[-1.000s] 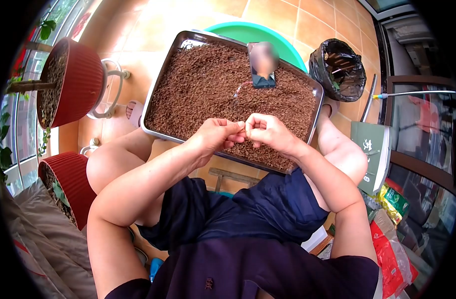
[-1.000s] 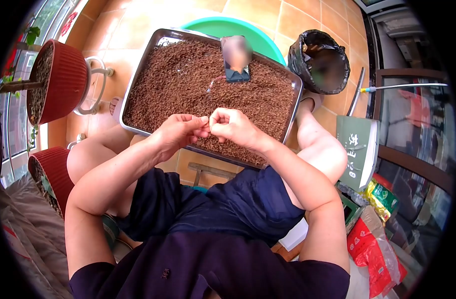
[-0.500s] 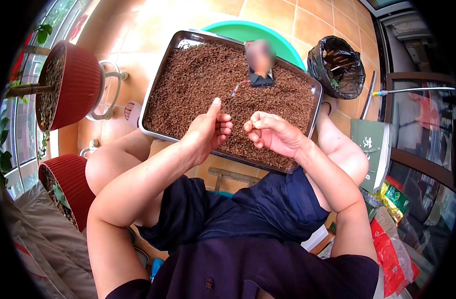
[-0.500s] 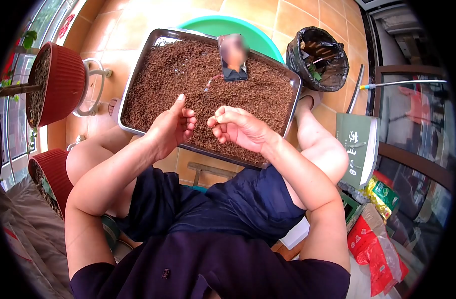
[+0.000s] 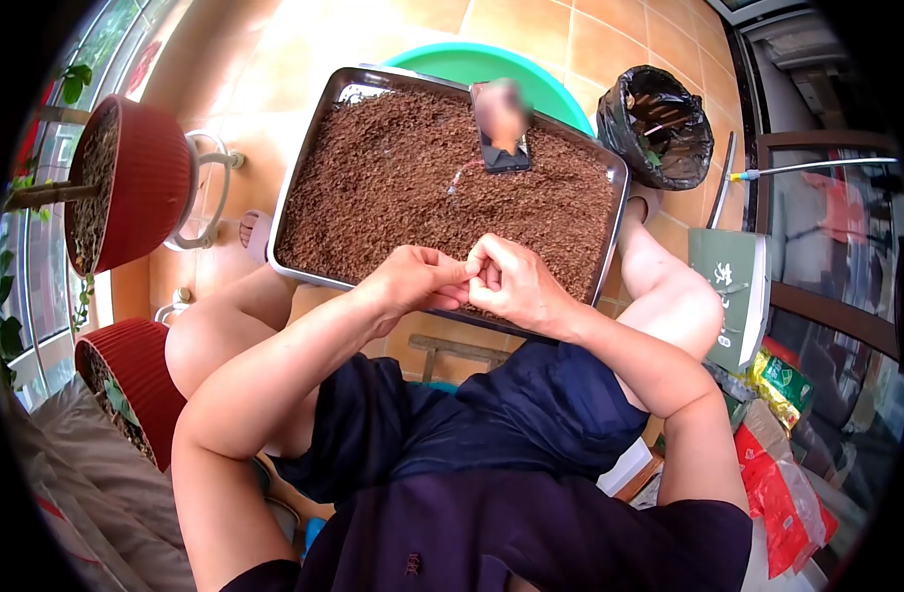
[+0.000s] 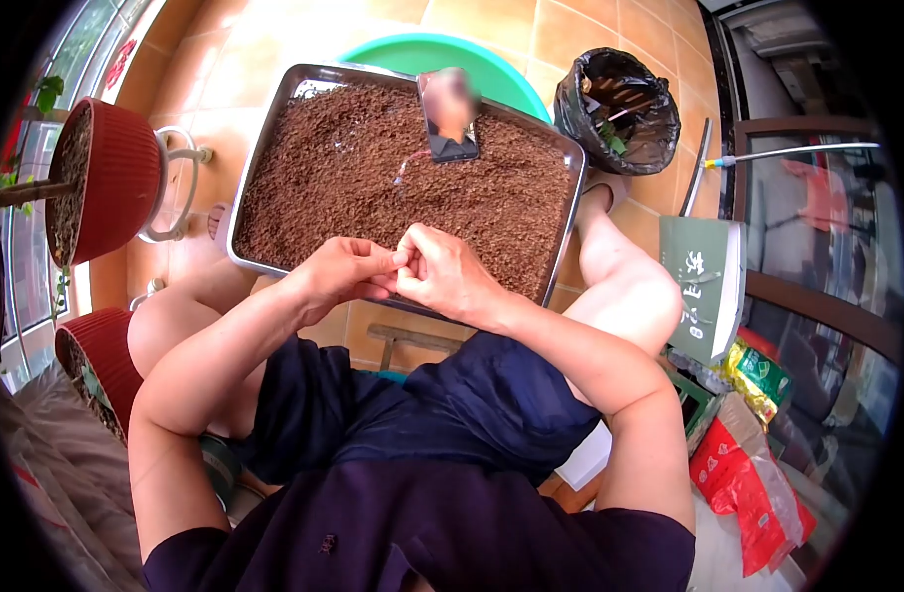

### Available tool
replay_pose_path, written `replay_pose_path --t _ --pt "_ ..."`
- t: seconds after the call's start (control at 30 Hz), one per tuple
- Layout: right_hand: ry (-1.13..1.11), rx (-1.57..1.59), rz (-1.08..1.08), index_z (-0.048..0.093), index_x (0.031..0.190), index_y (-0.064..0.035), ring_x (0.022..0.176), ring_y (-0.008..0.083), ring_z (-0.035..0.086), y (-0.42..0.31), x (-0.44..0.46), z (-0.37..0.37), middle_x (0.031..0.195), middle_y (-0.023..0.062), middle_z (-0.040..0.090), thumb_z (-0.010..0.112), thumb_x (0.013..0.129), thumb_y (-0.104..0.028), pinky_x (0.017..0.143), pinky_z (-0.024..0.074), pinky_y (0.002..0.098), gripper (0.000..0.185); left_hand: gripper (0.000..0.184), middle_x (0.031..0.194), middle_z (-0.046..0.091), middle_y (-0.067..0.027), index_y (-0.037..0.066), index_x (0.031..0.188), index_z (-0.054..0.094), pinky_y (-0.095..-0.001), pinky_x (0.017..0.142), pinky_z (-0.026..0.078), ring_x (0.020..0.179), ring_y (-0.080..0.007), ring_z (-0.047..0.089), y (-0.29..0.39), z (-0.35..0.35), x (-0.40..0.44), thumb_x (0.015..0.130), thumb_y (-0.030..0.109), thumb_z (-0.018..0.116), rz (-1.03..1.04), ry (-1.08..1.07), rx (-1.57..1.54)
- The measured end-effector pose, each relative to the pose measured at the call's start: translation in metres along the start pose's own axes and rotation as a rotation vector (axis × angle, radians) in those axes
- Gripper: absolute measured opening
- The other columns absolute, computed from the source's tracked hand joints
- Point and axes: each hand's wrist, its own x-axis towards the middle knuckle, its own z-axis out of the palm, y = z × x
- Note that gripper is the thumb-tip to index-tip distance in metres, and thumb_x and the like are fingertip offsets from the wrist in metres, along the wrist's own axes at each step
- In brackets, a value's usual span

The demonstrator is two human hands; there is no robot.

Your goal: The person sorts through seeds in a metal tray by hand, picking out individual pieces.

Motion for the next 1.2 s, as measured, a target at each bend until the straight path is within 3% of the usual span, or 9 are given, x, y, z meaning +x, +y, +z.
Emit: replay_pose_path --t 0.27,0.53,0.67,0.7,0.73,0.8,0.9,1.0,1.2 --pt "-0.036 0.529 0.123 0.051 0.104 0.0018 0.072 0.0091 0.061 -0.001 0.001 -0.007 0.087 0.0054 0.06 0.061 0.094 0.0 0.061 0.0516 0.024 0.014 0.022 0.091 0.069 -0.004 0.002 0.104 0.067 -0.0213 0.077 0.056 0.081 -0.0087 0.066 0.015 -0.005 -0.009 0.097 0.022 0.065 -0.044 -0.114 -0.168" --pt "-0.123 0.74 0.186 0.055 0.108 -0.0001 0.077 0.0087 0.062 0.022 0.001 -0.017 0.095 0.005 0.062 0.058 0.097 -0.007 0.066 0.0532 0.0241 0.013 0.016 0.096 0.067 -0.0019 0.004 0.103 0.062 -0.0213 0.079 0.053 0.085 -0.0072 0.063 0.014 -0.003 -0.009 0.099 0.02 0.061 0.072 -0.133 -0.168" --pt "-0.144 0.496 0.352 0.058 0.104 -0.0006 0.075 0.0094 0.062 0.036 0.001 -0.015 0.094 0.0057 0.063 0.058 0.096 -0.007 0.065 0.0525 0.0247 0.01 0.008 0.098 0.067 -0.0039 0.005 0.097 0.06 -0.0233 0.081 0.055 0.086 -0.0083 0.063 0.023 -0.005 -0.013 0.097 0.013 0.061 0.114 -0.107 -0.244" --pt "-0.14 0.277 0.327 0.06 0.1 -0.0011 0.08 0.0166 0.065 0.04 0.0 -0.014 0.096 0.0094 0.062 0.058 0.093 -0.009 0.07 0.0539 0.0324 0.01 0.006 0.099 0.067 -0.0043 0.006 0.096 0.06 -0.0237 0.081 0.055 0.086 -0.0086 0.064 0.026 -0.004 -0.016 0.097 0.012 0.061 0.14 -0.088 -0.26" --pt "-0.12 -0.203 0.054 0.061 0.096 -0.0018 0.088 0.0255 0.065 0.046 -0.003 -0.017 0.099 0.0128 0.061 0.057 0.092 -0.013 0.079 0.053 0.0403 0.012 0.005 0.1 0.067 -0.0047 0.006 0.094 0.059 -0.024 0.082 0.055 0.085 -0.009 0.064 0.031 -0.002 -0.019 0.096 0.01 0.061 0.164 -0.072 -0.273" --pt "-0.124 -0.362 0.134 0.063 0.093 -0.0036 0.095 0.0303 0.062 0.059 -0.004 -0.022 0.101 0.0138 0.059 0.057 0.092 -0.015 0.086 0.0507 0.0439 0.014 0.007 0.1 0.066 -0.006 0.006 0.088 0.058 -0.0234 0.08 0.056 0.084 -0.0103 0.064 0.039 -0.002 -0.025 0.094 0.006 0.062 0.212 -0.077 -0.304" --pt "0.169 -0.53 0.115 0.067 0.089 -0.0055 0.088 0.031 0.063 0.107 0.018 -0.052 0.099 0.0152 0.06 0.058 0.091 -0.015 0.083 0.0511 0.044 0.012 0.009 0.097 0.066 -0.0064 0.006 0.086 0.058 -0.0227 0.078 0.057 0.084 -0.0109 0.065 0.043 -0.01 -0.031 0.092 0.006 0.065 0.278 -0.121 -0.352" --pt "0.494 -0.614 0.285 0.066 0.092 -0.0102 0.095 0.0313 0.063 0.139 0.039 -0.091 0.101 0.0134 0.062 0.061 0.087 -0.013 0.084 0.0511 0.0444 0.007 0.01 0.097 0.065 -0.0061 0.006 0.086 0.058 -0.0227 0.078 0.057 0.083 -0.0105 0.065 0.043 -0.009 -0.04 0.092 0.006 0.067 0.305 -0.093 -0.337" --pt "0.534 -0.573 0.323 0.065 0.104 -0.0121 0.095 0.0304 0.064 0.158 0.064 -0.104 0.103 0.0115 0.061 0.07 0.084 -0.013 0.085 0.0519 0.0427 0.021 0.015 0.097 0.066 -0.0055 0.003 0.106 0.06 -0.0231 0.079 0.058 0.084 -0.0115 0.066 0.04 -0.019 -0.049 0.092 0.004 0.065 0.317 -0.099 -0.395"
